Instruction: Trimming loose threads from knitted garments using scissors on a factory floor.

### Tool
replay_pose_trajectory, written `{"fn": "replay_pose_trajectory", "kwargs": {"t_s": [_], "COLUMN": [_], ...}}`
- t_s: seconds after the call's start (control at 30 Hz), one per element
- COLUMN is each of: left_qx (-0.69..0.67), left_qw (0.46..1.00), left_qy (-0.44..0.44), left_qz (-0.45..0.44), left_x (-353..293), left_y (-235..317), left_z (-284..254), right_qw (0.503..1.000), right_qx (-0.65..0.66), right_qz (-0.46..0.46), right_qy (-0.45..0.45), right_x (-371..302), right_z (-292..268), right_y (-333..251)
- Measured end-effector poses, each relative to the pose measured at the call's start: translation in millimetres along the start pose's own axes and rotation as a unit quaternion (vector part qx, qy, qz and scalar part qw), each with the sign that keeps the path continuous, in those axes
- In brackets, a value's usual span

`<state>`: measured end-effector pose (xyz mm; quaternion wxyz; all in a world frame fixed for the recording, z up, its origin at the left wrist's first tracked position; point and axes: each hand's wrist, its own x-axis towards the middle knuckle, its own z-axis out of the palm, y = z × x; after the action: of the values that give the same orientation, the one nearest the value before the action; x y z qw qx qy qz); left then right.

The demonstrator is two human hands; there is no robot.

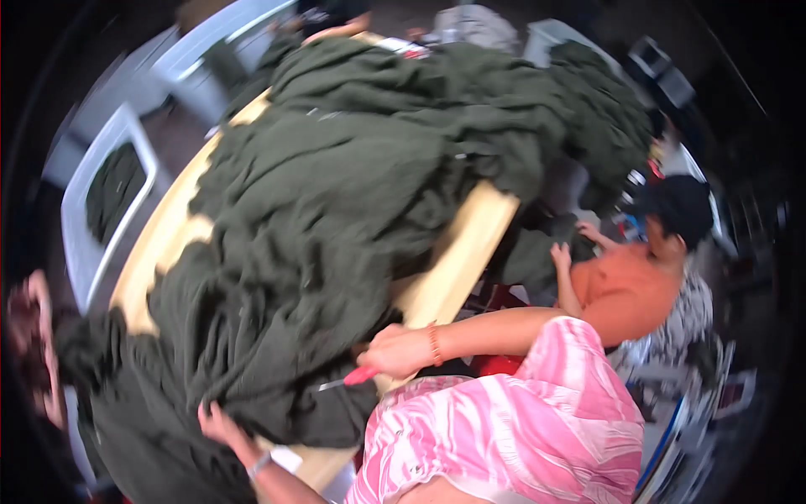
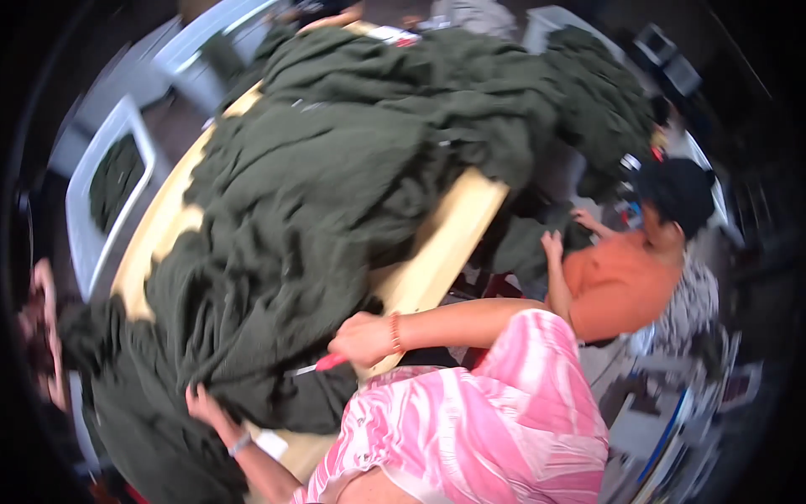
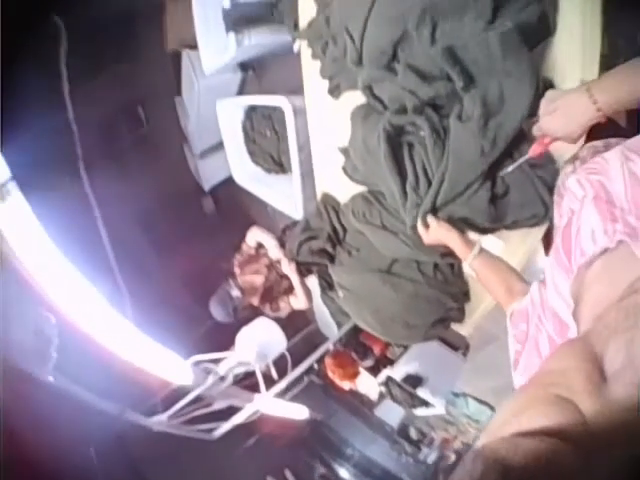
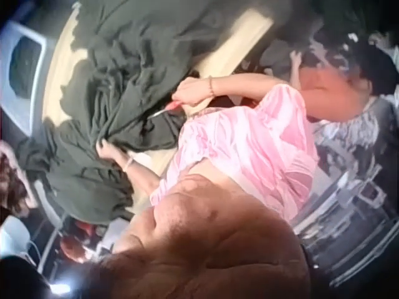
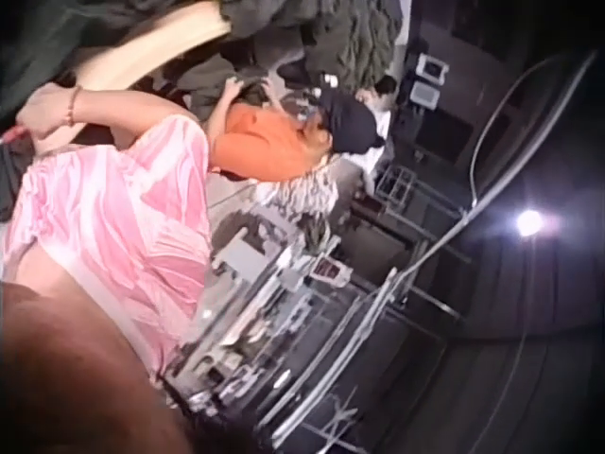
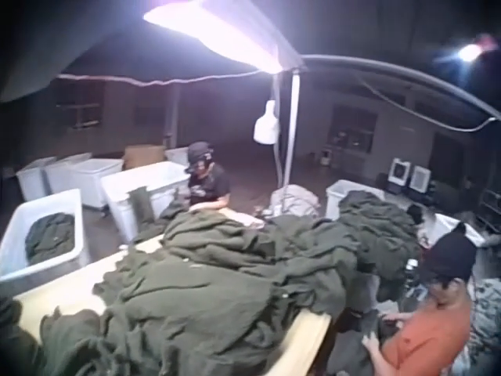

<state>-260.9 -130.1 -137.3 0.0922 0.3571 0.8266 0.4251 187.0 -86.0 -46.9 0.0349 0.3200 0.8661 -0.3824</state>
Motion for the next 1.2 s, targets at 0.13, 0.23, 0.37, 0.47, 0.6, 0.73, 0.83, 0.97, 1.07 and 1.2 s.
{"fn": "replay_pose_trajectory", "kwargs": {"t_s": [0.13, 0.23, 0.37, 0.47, 0.6, 0.73, 0.83, 0.97, 1.07, 1.2], "left_qx": [0.072, -0.079, -0.263, -0.306, -0.252, -0.306, -0.374, -0.452, -0.302, 0.018], "left_qw": [0.961, 0.951, 0.807, 0.664, 0.644, 0.629, 0.632, 0.659, 0.748, 0.76], "left_qy": [0.039, -0.017, -0.147, -0.354, -0.319, -0.241, -0.199, -0.354, -0.404, -0.405], "left_qz": [0.265, 0.297, 0.508, 0.583, 0.648, 0.672, 0.649, 0.486, 0.431, 0.508], "left_x": [-0.4, -57.1, -138.9, -163.2, -158.1, -166.9, -185.8, -230.5, -205.2, -115.7], "left_y": [69.6, 187.1, 294.0, 341.5, 369.4, 469.8, 538.5, 575.4, 546.9, 448.6], "left_z": [-8.7, -17.0, -19.6, -5.6, 42.6, 141.6, 219.2, 329.4, 412.3, 487.7], "right_qw": [0.996, 0.994, 0.991, 0.904, 0.519, 0.486, 0.871, 0.761, 0.589, 0.855], "right_qx": [-0.032, -0.028, -0.103, -0.012, 0.798, 0.745, 0.241, -0.421, -0.582, -0.042], "right_qz": [-0.072, -0.09, -0.069, -0.204, 0.076, 0.035, -0.267, 0.054, 0.324, 0.415], "right_qy": [0.05, 0.06, 0.043, 0.375, 0.298, 0.455, 0.336, 0.491, 0.457, 0.309], "right_x": [13.7, 25.2, 35.1, 6.8, -68.0, -155.5, -239.0, -298.0, -305.3, -231.4], "right_z": [2.7, -4.8, -44.2, -72.5, -209.7, -310.6, -374.3, -424.3, -430.6, -360.8], "right_y": [-14.2, -28.2, -31.2, 8.6, -14.5, 56.8, 162.0, 263.6, 336.1, 307.5]}}
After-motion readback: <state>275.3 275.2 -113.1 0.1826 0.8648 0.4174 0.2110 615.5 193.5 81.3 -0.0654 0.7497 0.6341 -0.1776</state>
